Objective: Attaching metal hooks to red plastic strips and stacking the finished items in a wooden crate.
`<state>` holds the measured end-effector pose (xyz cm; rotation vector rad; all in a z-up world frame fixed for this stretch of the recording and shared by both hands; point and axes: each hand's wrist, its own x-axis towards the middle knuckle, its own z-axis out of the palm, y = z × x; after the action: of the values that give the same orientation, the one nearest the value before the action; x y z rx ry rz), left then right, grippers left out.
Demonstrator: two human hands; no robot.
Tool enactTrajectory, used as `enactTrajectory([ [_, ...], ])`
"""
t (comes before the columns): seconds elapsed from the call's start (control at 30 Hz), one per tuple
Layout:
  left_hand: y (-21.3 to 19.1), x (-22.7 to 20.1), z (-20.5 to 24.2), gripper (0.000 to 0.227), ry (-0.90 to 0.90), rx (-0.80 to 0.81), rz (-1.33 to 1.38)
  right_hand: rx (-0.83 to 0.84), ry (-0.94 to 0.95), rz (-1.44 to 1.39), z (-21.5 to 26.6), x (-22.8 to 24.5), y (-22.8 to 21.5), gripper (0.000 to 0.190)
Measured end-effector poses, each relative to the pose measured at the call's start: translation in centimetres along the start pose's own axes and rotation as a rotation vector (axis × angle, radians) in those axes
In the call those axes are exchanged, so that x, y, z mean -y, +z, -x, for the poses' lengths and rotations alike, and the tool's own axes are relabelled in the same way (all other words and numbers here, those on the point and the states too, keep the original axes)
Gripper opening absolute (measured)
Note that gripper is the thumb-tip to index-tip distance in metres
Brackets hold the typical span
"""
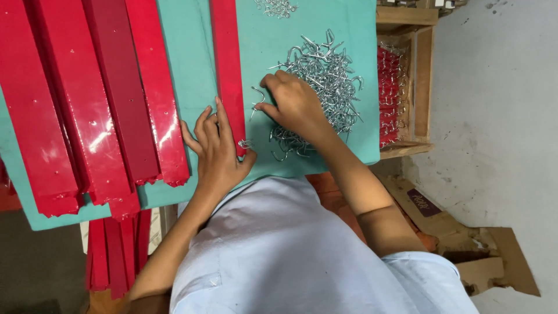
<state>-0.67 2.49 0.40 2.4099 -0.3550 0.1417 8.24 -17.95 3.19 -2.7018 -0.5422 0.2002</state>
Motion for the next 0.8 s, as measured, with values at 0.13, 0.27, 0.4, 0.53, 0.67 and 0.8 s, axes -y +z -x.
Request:
enactTrajectory([
  [0.13,-0.3,-0.1,0.0,0.116,-0.001,-0.014,-0.008,0.045,0.055,0.07,-0.3,-0.6,1.7,0.034],
  [0.27,-0.1,0.0,0.0,0.116,0.004,-0.011,-0.016,0.07,-0.021,-0.342,0.5,1.7,-0.9,0.027],
  [0.4,0.1,0.1,0.0,0.115,0.002,-0.007,-0.009,-0.033,-0.08,-0.572,1.1,2.8,-1.4,0.023],
  [0.53,-0.1,0.1,0.1,0.114,-0.002,-0.004,0.014,-0.144,-0.082,-0.633,0.3,3.0,-3.2,0.024],
  [0.67,-0.1,-0.1,0.0,0.113,-0.03,0.035,-0.042,-0.143,-0.106,-0.638,-0.6,3.0,-3.0,0.031],
  [0.8,-0.4,-0.2,-0.2,0.116,0.003,-0.013,-0.001,-0.25,-0.181,-0.517,-1.1,2.3,-1.1,0.015],
])
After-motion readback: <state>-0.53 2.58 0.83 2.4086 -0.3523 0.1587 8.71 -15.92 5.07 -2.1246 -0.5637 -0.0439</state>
